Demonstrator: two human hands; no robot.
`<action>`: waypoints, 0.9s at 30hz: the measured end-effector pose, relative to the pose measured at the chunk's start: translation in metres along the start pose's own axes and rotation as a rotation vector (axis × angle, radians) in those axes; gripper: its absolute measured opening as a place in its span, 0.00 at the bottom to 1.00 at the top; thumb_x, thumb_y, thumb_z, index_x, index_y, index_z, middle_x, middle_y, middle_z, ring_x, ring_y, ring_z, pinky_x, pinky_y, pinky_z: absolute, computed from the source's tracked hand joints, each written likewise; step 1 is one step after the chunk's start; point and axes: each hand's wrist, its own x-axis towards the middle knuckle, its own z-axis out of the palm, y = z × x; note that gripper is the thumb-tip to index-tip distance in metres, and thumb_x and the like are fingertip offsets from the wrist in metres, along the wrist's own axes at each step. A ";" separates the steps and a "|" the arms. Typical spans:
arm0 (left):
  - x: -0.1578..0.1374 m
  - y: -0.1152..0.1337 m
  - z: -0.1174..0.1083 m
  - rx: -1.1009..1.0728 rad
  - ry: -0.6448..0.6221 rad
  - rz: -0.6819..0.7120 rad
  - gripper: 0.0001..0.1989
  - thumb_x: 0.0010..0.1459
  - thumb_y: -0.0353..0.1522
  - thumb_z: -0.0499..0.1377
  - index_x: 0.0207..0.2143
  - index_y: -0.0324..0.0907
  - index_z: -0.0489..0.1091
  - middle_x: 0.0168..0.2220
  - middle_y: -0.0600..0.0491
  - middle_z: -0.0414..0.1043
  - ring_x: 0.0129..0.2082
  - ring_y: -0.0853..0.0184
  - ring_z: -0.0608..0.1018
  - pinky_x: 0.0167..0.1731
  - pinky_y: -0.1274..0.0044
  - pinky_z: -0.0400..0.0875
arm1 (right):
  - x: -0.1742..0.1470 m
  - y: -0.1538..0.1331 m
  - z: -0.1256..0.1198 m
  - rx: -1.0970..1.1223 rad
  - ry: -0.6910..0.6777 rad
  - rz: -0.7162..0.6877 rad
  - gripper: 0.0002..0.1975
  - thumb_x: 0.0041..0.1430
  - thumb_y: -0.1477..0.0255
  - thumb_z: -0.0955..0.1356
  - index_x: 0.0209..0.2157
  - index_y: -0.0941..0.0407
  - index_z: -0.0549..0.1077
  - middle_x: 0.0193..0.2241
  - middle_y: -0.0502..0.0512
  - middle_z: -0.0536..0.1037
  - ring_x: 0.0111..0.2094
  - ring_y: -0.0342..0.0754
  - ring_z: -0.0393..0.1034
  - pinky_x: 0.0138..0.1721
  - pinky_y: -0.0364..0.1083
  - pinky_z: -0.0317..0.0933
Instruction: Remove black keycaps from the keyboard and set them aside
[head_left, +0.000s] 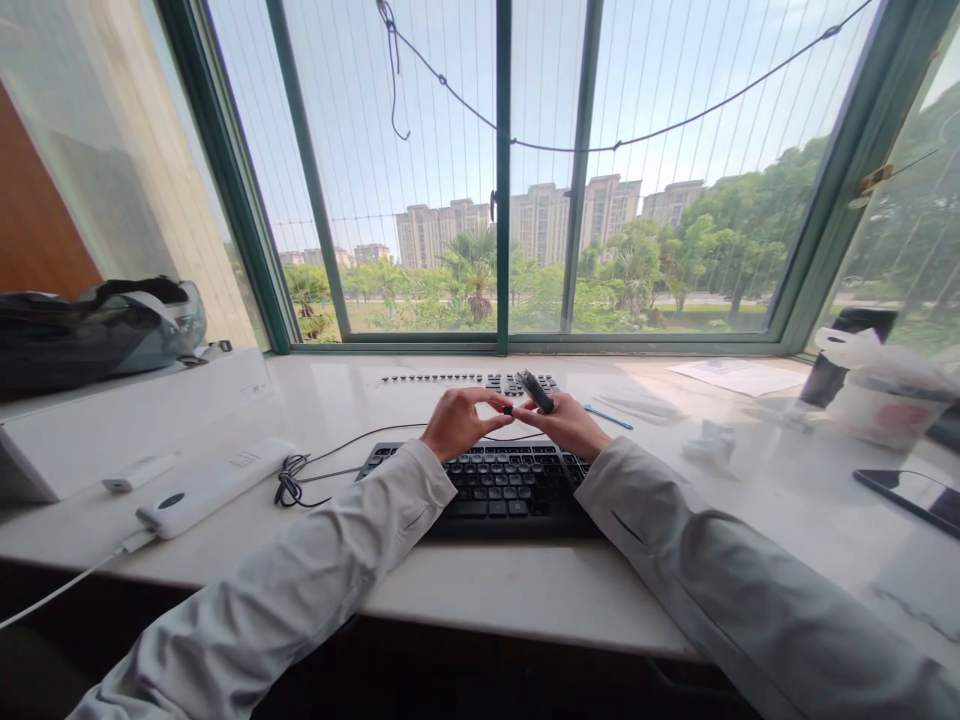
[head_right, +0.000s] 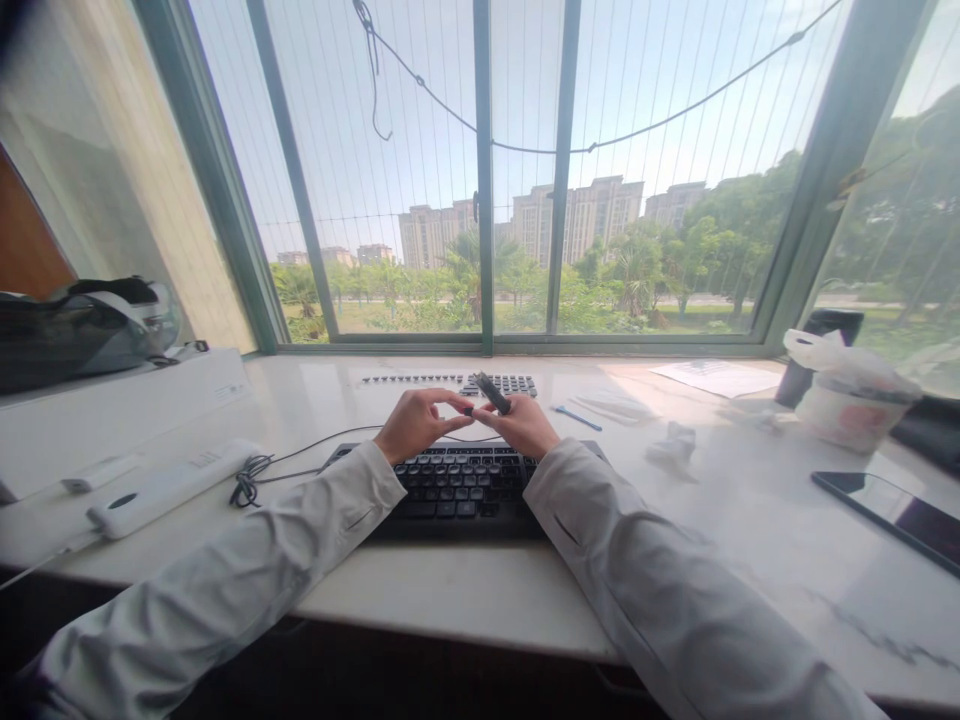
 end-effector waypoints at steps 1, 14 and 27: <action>0.000 0.000 0.000 0.021 -0.007 0.002 0.14 0.53 0.42 0.62 0.38 0.45 0.78 0.39 0.52 0.78 0.29 0.69 0.74 0.34 0.77 0.68 | 0.000 0.000 0.001 -0.011 -0.001 0.003 0.21 0.50 0.55 0.68 0.32 0.59 0.80 0.19 0.49 0.69 0.24 0.43 0.61 0.28 0.43 0.53; 0.007 -0.034 -0.021 0.390 -0.008 -0.118 0.09 0.51 0.38 0.62 0.34 0.46 0.77 0.35 0.55 0.78 0.38 0.61 0.78 0.43 0.74 0.67 | -0.009 0.000 -0.013 -0.846 0.052 0.063 0.14 0.57 0.66 0.62 0.38 0.53 0.77 0.34 0.59 0.78 0.35 0.52 0.72 0.35 0.46 0.59; 0.053 -0.074 -0.057 0.757 -0.187 -0.255 0.14 0.55 0.43 0.58 0.40 0.48 0.74 0.38 0.56 0.78 0.38 0.63 0.76 0.38 0.77 0.65 | -0.004 0.005 -0.024 -0.936 0.002 0.039 0.13 0.52 0.74 0.63 0.37 0.59 0.76 0.35 0.65 0.78 0.38 0.55 0.73 0.36 0.48 0.61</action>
